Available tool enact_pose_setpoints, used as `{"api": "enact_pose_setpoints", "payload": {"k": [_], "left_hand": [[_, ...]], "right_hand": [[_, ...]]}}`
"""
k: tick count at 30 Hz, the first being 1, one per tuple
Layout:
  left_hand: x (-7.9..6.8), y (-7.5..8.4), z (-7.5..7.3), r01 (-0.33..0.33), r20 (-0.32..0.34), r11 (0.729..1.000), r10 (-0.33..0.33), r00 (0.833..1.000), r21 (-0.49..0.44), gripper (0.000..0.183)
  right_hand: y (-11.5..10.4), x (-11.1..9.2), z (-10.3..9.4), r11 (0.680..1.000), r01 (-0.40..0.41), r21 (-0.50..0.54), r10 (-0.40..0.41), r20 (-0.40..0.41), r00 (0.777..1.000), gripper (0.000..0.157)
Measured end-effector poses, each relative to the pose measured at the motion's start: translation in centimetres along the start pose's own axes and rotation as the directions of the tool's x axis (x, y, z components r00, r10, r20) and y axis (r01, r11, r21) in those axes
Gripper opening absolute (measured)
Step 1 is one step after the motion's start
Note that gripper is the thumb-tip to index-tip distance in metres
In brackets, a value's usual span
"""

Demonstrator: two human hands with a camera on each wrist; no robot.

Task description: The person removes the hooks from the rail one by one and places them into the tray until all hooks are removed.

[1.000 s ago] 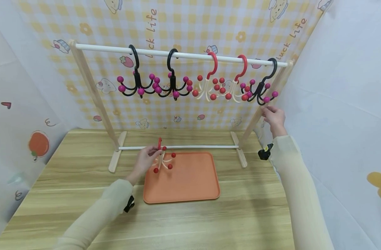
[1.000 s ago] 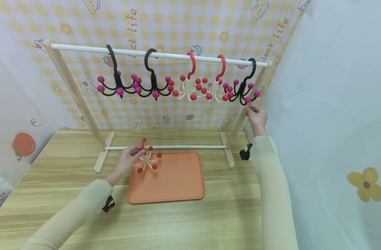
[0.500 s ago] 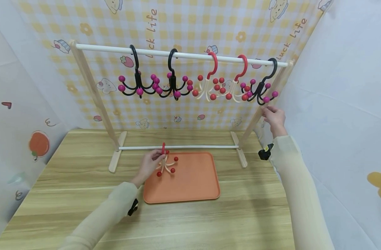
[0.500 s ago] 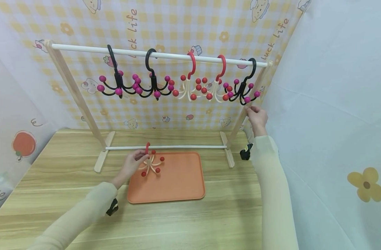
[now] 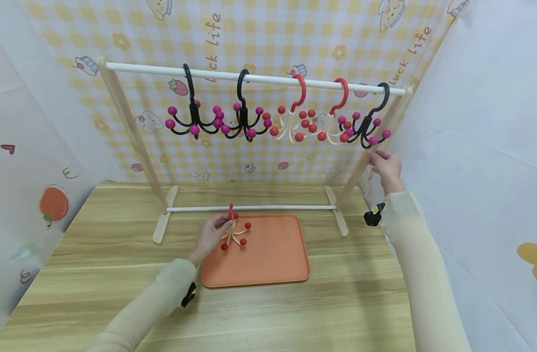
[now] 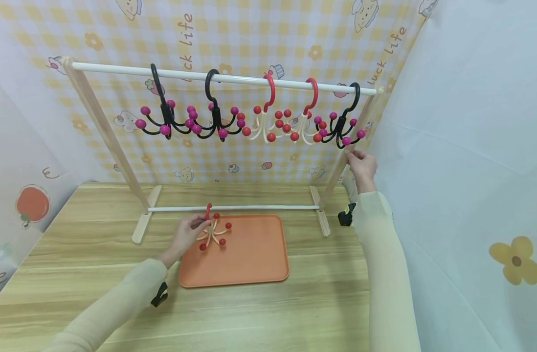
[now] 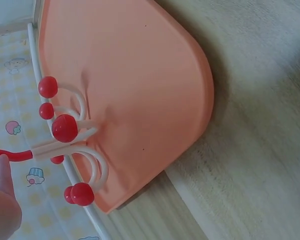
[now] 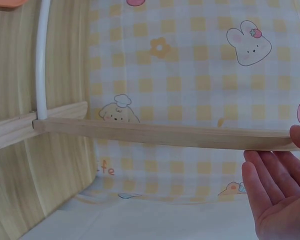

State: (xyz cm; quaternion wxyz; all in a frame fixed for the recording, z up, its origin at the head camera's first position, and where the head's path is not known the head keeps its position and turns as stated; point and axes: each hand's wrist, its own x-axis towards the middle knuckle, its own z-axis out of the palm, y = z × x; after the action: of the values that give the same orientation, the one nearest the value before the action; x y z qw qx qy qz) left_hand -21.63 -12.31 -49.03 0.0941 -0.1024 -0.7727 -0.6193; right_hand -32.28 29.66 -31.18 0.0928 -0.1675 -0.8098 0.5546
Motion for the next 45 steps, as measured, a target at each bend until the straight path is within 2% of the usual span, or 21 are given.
{"api": "enact_pose_setpoints", "payload": {"k": [9,20,26,28,30,34,42,45], "left_hand": [[-0.2,-0.4,0.1,0.0,-0.008,0.999,0.0,1.0,0.054,0.013],[-0.6,-0.3,0.0,-0.001,0.015,0.998,0.0,1.0,0.062,0.016],[-0.7,0.5,-0.5,0.064,0.032,0.997,-0.066,0.997,0.037,0.023],[-0.6,0.7,-0.8,0.072,0.019,0.996,-0.073,0.997,0.059,0.026],[-0.4,0.5,-1.1,0.065,-0.003,0.994,-0.065,0.998,0.092,0.028],[-0.1,1.7,-1.8,0.029,-0.05,0.984,-0.021,0.999,0.176,0.031],[1.1,4.5,-3.2,-0.081,-0.081,0.984,0.095,0.992,0.156,0.03],[1.6,5.8,-3.8,-0.096,-0.087,0.982,0.111,0.99,0.16,0.03]], "right_hand": [[0.1,0.0,-0.1,1.0,0.015,-0.014,-0.015,0.008,1.0,0.047],[0.2,0.1,-0.2,1.0,0.015,0.005,-0.015,0.013,1.0,0.048],[0.0,-0.1,-0.2,1.0,0.002,0.017,-0.002,0.025,1.0,0.051],[-0.1,-0.2,-0.2,1.0,-0.004,0.021,0.004,0.027,1.0,0.052],[-0.1,-0.1,-0.2,1.0,-0.007,0.018,0.007,0.024,1.0,0.051],[0.1,0.0,-0.2,1.0,0.001,0.014,-0.001,0.013,1.0,0.048],[0.2,0.1,-0.2,1.0,0.025,-0.004,-0.025,0.003,1.0,0.048],[0.2,0.0,-0.1,1.0,0.024,-0.004,-0.024,0.0,1.0,0.047]]}}
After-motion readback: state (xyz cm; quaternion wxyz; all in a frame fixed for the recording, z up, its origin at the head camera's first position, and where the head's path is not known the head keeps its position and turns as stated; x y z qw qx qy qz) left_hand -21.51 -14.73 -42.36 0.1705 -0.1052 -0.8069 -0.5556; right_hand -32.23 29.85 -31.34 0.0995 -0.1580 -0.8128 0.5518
